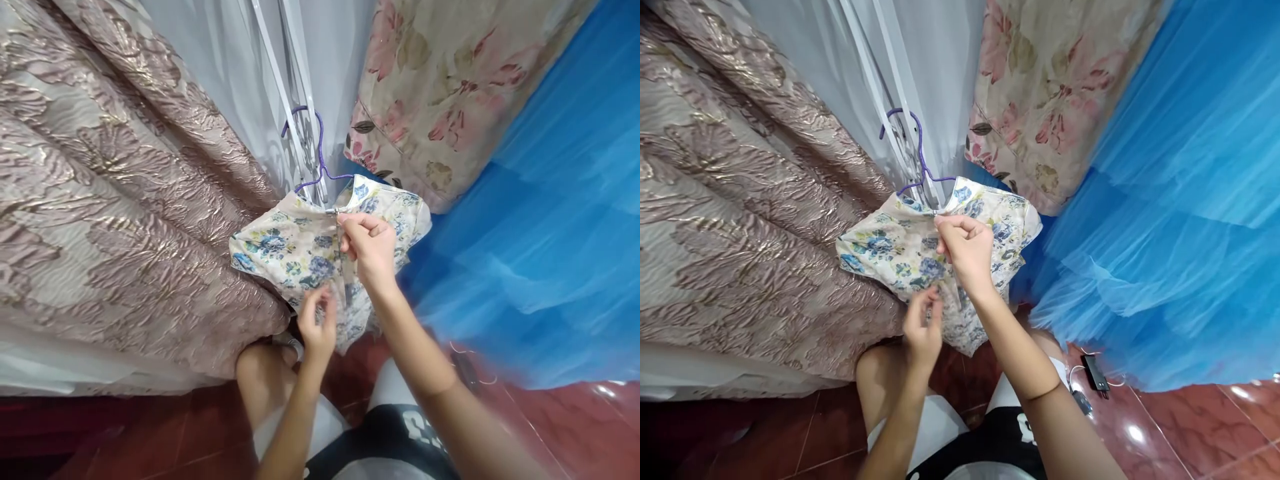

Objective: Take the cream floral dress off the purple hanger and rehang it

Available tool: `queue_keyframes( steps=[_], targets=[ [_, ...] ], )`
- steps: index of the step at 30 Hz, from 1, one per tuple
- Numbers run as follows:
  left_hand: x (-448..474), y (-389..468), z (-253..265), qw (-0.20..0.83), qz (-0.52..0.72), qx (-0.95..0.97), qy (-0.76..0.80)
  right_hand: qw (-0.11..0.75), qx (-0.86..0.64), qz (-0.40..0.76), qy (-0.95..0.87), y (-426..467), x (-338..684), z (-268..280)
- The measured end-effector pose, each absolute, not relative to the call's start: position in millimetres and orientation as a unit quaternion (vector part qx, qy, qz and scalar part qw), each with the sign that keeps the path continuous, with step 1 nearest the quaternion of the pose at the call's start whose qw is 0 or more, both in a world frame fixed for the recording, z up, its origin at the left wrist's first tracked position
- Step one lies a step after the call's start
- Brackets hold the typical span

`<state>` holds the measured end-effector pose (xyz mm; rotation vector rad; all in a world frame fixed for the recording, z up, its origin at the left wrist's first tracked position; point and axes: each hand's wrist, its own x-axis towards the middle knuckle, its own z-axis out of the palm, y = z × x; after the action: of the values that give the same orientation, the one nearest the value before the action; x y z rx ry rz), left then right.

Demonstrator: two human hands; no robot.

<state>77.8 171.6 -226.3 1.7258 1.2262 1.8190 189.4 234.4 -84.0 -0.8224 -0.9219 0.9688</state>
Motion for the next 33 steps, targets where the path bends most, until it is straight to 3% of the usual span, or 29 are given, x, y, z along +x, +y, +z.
queue_keyframes(
  steps=[3, 7, 10, 14, 18, 21, 25, 30, 33],
  targets=[
    [62, 212, -158, 0.103, 0.648, 0.654, 0.375, 0.699, -0.372, 0.442, -0.422, 227, 193, -87],
    [59, 253, -91, 0.055, 0.525, 0.773, 0.351, 0.69, -0.381, 0.438, -0.432, 227, 196, -84],
    [69, 260, -75, 0.025, 0.512, 0.789, 0.338, 0.693, -0.385, 0.427, -0.435, 233, 196, -85],
    [74, 261, -63, 0.047, 0.616, 0.713, 0.33, 0.683, -0.412, 0.416, -0.437, 235, 191, -102],
    [19, 289, -50, 0.043, 0.684, 0.65, 0.327, 0.642, -0.447, 0.454, -0.427, 217, 191, -132],
    [-53, 315, -65, 0.056, 0.721, 0.592, 0.355, 0.603, -0.477, 0.487, -0.414, 197, 193, -152],
    [-116, 322, -118, 0.169, 0.772, 0.459, 0.405, 0.555, -0.494, 0.531, -0.406, 175, 190, -171],
    [-84, 288, -182, 0.339, 0.811, 0.281, 0.385, 0.538, -0.506, 0.55, -0.39, 162, 189, -191],
    [-37, 256, -202, 0.393, 0.782, 0.3, 0.381, 0.521, -0.533, 0.558, -0.365, 157, 195, -208]
  ],
)
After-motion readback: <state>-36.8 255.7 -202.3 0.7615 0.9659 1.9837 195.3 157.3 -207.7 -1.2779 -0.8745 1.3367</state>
